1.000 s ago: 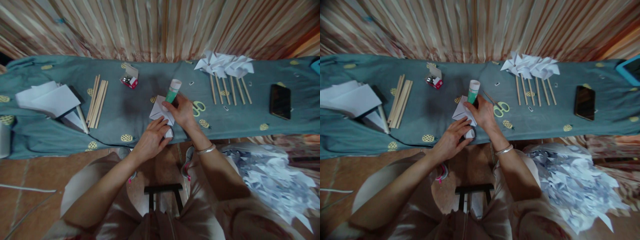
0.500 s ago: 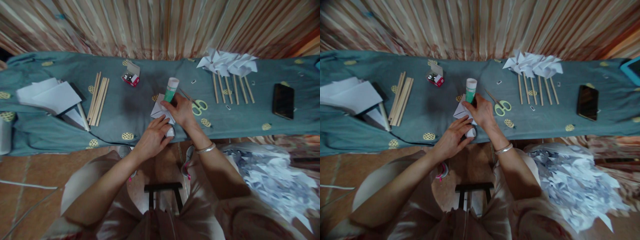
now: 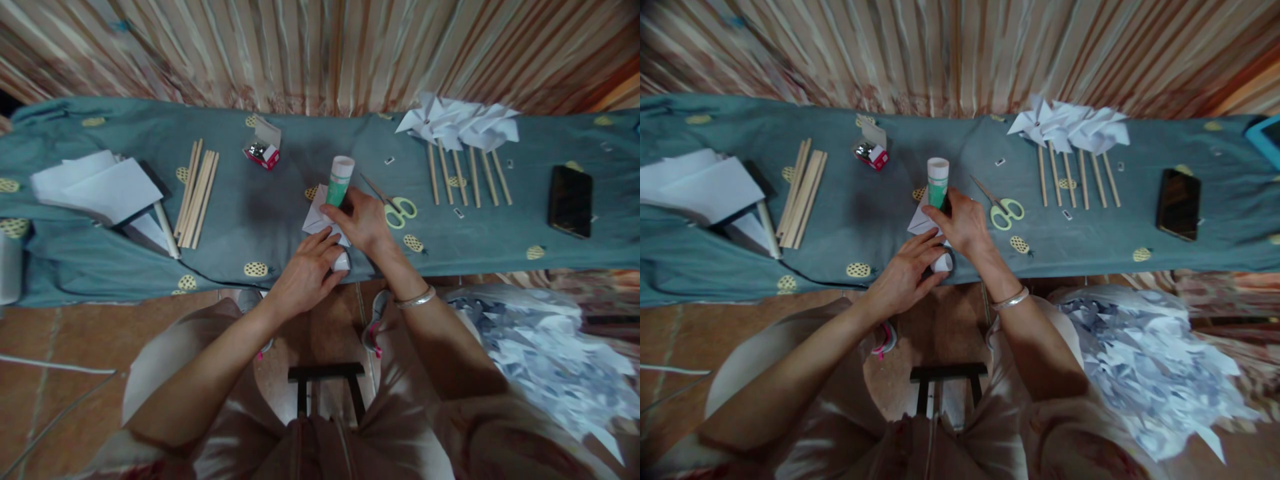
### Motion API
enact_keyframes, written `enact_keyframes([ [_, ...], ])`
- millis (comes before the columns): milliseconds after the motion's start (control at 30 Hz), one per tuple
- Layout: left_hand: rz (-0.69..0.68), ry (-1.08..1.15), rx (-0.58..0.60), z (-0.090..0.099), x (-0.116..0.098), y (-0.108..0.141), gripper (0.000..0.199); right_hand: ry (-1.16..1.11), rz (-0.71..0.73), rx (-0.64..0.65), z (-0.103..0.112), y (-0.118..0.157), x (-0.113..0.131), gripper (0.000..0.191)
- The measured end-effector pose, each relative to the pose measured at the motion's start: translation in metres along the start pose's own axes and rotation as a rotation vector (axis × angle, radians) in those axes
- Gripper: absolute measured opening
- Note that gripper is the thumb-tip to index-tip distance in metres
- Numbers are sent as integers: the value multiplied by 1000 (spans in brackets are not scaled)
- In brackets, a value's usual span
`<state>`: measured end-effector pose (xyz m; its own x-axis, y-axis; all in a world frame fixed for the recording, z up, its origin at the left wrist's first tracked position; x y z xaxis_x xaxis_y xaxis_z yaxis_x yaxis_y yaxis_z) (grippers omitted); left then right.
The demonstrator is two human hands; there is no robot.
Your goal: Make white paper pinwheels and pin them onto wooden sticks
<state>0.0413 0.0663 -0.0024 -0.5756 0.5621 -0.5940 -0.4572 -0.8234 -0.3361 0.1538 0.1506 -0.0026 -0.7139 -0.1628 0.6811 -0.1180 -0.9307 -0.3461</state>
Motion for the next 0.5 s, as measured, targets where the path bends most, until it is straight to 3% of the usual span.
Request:
enact_keyframes([
  [267,-7,-4,-2,0,0,0,29,-38,14,-4,5,3,-1,34],
  [500,11,25,-5,2,2,-1,29,-179,-119,-85,22,-6,-25,39],
])
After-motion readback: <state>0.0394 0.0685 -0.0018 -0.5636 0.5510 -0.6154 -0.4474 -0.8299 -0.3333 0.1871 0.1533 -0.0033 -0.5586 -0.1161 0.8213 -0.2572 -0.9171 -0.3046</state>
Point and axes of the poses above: each hand's wrist, its own y-axis away from the middle knuckle, its own z-axis out of the back of the hand, x = y × z, the point moved 7 cm from there along -y, towards the middle knuckle, and after that the axes turned 14 degrees about -x, right-handed, at the moved point
